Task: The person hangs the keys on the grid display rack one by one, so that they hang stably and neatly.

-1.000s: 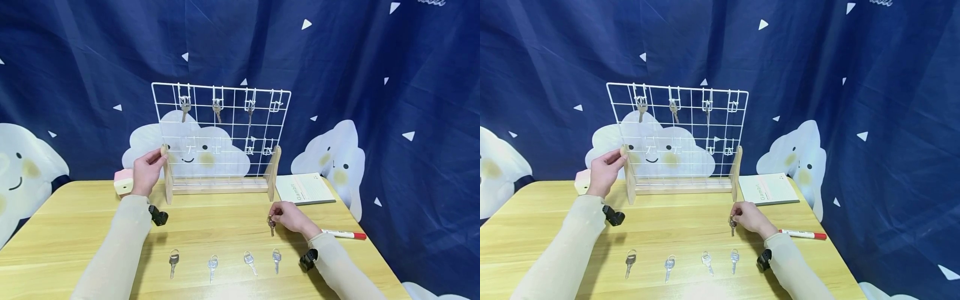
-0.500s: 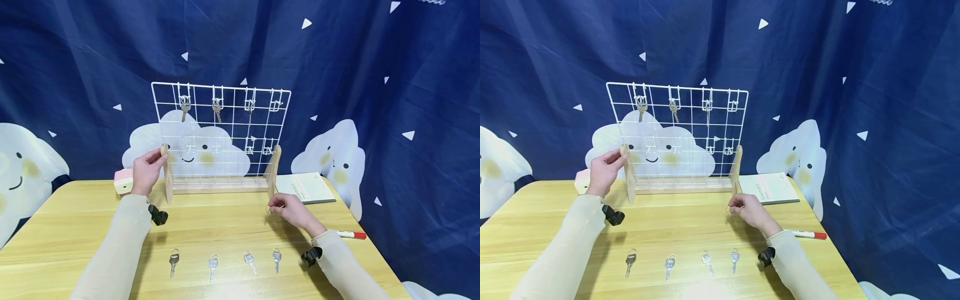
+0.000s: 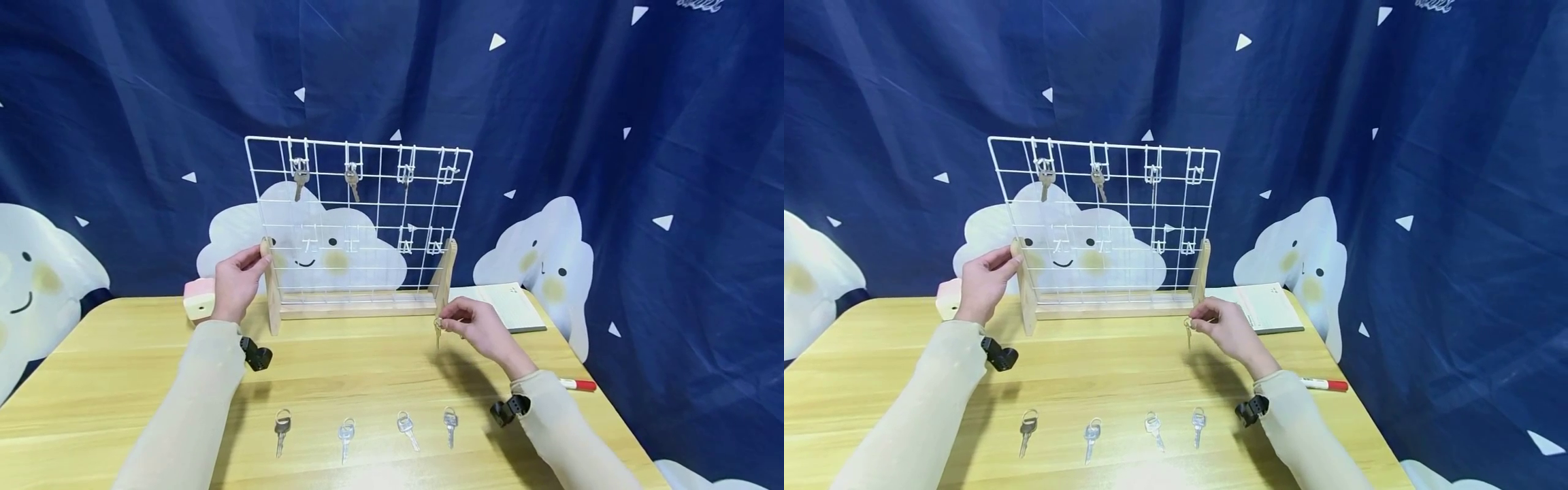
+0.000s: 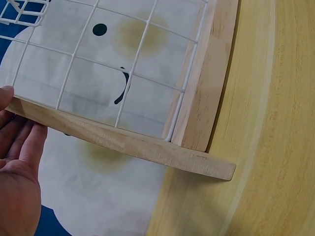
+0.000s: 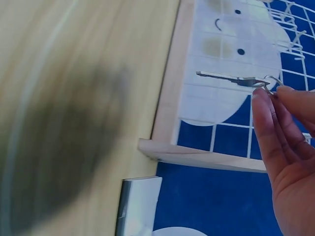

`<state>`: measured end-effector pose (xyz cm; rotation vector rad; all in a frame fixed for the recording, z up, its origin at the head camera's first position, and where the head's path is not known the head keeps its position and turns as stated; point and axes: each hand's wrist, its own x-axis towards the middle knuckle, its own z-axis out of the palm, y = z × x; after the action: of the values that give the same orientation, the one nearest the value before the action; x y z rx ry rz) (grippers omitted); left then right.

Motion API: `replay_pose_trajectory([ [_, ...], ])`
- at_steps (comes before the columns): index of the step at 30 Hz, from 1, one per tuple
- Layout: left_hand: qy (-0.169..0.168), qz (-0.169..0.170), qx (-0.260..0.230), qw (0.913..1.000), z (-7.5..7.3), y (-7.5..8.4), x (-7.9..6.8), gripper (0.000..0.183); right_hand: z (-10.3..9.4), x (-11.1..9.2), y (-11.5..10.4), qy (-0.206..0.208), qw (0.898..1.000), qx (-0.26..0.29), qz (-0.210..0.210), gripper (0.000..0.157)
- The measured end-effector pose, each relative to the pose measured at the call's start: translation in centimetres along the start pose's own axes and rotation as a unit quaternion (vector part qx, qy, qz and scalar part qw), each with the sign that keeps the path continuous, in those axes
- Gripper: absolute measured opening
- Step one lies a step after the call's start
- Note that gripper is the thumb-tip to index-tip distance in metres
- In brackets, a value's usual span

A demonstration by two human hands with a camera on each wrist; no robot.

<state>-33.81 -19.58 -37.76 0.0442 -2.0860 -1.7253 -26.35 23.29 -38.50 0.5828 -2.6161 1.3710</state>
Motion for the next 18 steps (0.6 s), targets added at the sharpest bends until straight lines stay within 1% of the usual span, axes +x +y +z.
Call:
replay_pose_trajectory([
  [7, -0.004, -0.004, 0.0, 1.0, -0.1, 0.0, -0.1, 0.04, -1.0, 0.7, -1.2, 0.029, 0.999, -0.02, -0.026, 0.006],
  [9, -0.004, -0.006, 0.0, 1.0, -0.2, 0.1, -0.2, 0.04, -1.4, 1.0, -1.6, 0.035, 0.999, -0.018, -0.03, 0.006],
  [12, -0.003, -0.008, 0.001, 1.0, -0.2, 0.1, -0.2, 0.04, -2.0, 1.5, -2.4, 0.044, 0.998, -0.018, -0.032, 0.007],
  [18, -0.004, -0.009, -0.002, 1.0, -0.1, 0.1, -0.1, 0.041, -3.0, 2.3, -3.7, 0.06, 0.997, -0.039, -0.031, 0.006],
])
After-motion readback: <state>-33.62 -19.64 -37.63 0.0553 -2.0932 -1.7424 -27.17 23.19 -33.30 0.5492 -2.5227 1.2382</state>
